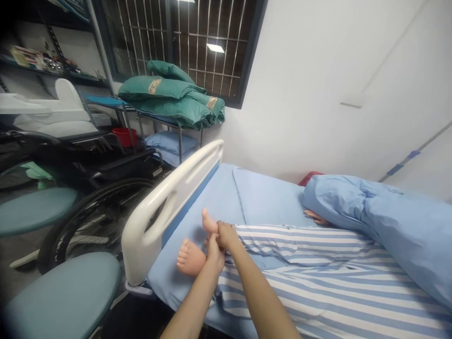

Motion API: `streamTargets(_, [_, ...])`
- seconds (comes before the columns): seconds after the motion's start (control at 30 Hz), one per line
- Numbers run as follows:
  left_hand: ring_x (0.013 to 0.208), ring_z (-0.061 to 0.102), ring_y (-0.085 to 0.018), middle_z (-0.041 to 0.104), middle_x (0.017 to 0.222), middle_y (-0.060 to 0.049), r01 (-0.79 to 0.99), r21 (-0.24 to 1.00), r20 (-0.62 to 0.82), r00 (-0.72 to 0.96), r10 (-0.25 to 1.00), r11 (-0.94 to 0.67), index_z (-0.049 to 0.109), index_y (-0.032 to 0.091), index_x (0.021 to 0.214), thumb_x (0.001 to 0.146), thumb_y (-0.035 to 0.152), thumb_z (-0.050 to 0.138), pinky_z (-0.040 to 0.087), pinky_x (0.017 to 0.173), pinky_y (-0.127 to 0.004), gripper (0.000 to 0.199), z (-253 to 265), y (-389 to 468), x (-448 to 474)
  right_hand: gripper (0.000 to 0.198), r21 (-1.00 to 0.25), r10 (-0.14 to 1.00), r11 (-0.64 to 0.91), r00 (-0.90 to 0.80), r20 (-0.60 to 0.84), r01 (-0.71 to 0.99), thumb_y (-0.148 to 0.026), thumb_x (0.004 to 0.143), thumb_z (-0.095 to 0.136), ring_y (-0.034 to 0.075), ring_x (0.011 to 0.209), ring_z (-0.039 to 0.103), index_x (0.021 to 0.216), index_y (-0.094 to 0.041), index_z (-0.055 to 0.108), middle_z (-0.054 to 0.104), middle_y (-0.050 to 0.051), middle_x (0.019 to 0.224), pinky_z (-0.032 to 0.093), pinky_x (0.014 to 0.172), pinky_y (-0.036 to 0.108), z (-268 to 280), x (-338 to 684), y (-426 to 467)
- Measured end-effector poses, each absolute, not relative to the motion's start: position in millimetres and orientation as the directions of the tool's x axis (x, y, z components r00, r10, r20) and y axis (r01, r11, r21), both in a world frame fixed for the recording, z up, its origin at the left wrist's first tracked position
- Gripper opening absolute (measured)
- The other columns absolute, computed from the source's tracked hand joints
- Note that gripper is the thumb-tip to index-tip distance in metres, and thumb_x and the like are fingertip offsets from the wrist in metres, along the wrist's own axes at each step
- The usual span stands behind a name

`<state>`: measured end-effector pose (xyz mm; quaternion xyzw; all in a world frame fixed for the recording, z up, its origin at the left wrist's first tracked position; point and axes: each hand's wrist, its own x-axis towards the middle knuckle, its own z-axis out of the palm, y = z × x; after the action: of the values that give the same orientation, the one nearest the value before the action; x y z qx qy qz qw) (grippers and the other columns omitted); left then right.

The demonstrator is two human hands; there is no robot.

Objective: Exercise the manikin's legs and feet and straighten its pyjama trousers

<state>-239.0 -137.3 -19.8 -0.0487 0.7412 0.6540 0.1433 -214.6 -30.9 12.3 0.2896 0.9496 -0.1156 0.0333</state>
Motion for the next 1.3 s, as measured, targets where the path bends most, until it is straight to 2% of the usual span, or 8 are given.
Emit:
streamTargets(0.1, [0.078,0.041,-0.024,0.043,0.067,-0.006,-0.227,0.904,-0.145,-0.960,-0.238,0.362,0.037,0.025,0.059,0.079,0.047,0.021,0.022,0.056,-0.034,0.034,-9.5,-139.6,-239.0,0.042,-0.138,0.576,0.794,-0.805,-0.138,0.592,-0.050,0.067,0.050,0.025,0.086,0.055,0.091,-0.016,0.048,0.059,0.010,0.090,0.032,0.072,0.034,10.2,-213.5,-29.2])
streamTargets(0.23, [0.072,0.038,-0.022,0.035,0.061,-0.004,-0.159,0.933,-0.080,-0.966,-0.244,0.323,0.031,0.025,0.057,0.079,0.050,0.024,0.018,0.056,-0.033,0.034,-1.5,-140.3,-238.2,0.041,-0.081,0.597,0.790,-0.793,-0.121,0.608,-0.045,0.066,0.052,0.024,0.087,0.055,0.095,-0.016,0.047,0.060,0.011,0.090,0.033,0.073,0.033,13.4,-212.5,-33.9])
streamTargets(0.33, [0.072,0.038,-0.022,0.033,0.060,-0.003,-0.150,0.986,-0.129,-0.963,-0.236,0.076,0.031,0.024,0.057,0.076,0.051,0.034,0.019,0.054,-0.031,0.032,-4.6,-139.9,-237.8,0.039,-0.057,0.582,0.797,-0.791,-0.188,0.601,-0.041,0.065,0.055,0.024,0.087,0.056,0.095,-0.017,0.049,0.060,0.010,0.092,0.035,0.073,0.034,21.1,-213.0,-35.3])
streamTargets(0.5, [0.069,0.044,-0.020,0.037,0.057,-0.001,-0.342,0.805,-0.374,-0.927,0.033,-0.485,0.036,0.025,0.061,0.073,0.045,0.047,0.029,0.052,-0.028,0.026,-21.0,-140.9,-240.6,0.047,-0.091,0.531,0.808,-0.787,-0.314,0.582,-0.042,0.050,0.065,0.024,0.079,0.059,0.090,-0.020,0.054,0.063,0.005,0.085,0.039,0.063,0.029,56.0,-212.0,-24.0])
streamTargets(0.6, [0.068,0.051,-0.020,0.047,0.059,-0.002,-0.615,0.580,-0.465,-0.788,0.403,-0.534,0.042,0.025,0.063,0.076,0.046,0.040,0.038,0.054,-0.030,0.025,-25.2,-138.2,-241.5,0.061,-0.180,0.468,0.821,-0.820,-0.330,0.541,-0.052,0.045,0.067,0.024,0.079,0.059,0.095,-0.021,0.053,0.062,0.004,0.087,0.040,0.059,0.027,86.2,-202.8,-17.0])
streamTargets(0.73, [0.079,0.056,-0.024,0.060,0.077,-0.007,-0.840,0.370,-0.327,-0.518,0.790,-0.397,0.053,0.024,0.075,0.073,0.039,0.040,0.044,0.064,-0.038,0.020,-15.3,-121.8,-234.8,0.071,-0.310,0.413,0.834,-0.889,-0.197,0.456,-0.055,0.043,0.068,0.023,0.080,0.058,0.102,-0.020,0.051,0.062,0.004,0.091,0.042,0.062,0.028,127.8,-180.6,-11.7])
streamTargets(0.97, [0.082,0.057,-0.019,0.057,0.104,-0.012,-0.858,0.405,-0.394,-0.474,0.787,-0.314,0.050,0.022,0.099,0.067,0.035,0.046,0.043,0.068,-0.033,0.036,-2.8,-101.0,-226.9,0.061,-0.583,0.276,0.797,-0.954,0.118,0.159,-0.043,0.051,0.071,0.022,0.091,0.056,0.103,-0.016,0.054,0.061,0.003,0.098,0.045,0.074,0.029,225.3,-133.8,16.3])
streamTargets(1.3, [0.089,0.057,-0.020,0.056,0.105,-0.014,-0.862,0.416,-0.536,-0.489,0.688,-0.289,0.047,0.017,0.095,0.066,0.033,0.046,0.045,0.069,-0.031,0.033,20.4,-93.9,-222.3,0.055,-0.751,0.433,0.651,-0.866,0.249,0.110,-0.029,0.051,0.076,0.021,0.078,0.061,0.099,-0.009,0.058,0.065,0.008,0.087,0.053,0.068,0.032,349.2,-47.4,45.6])
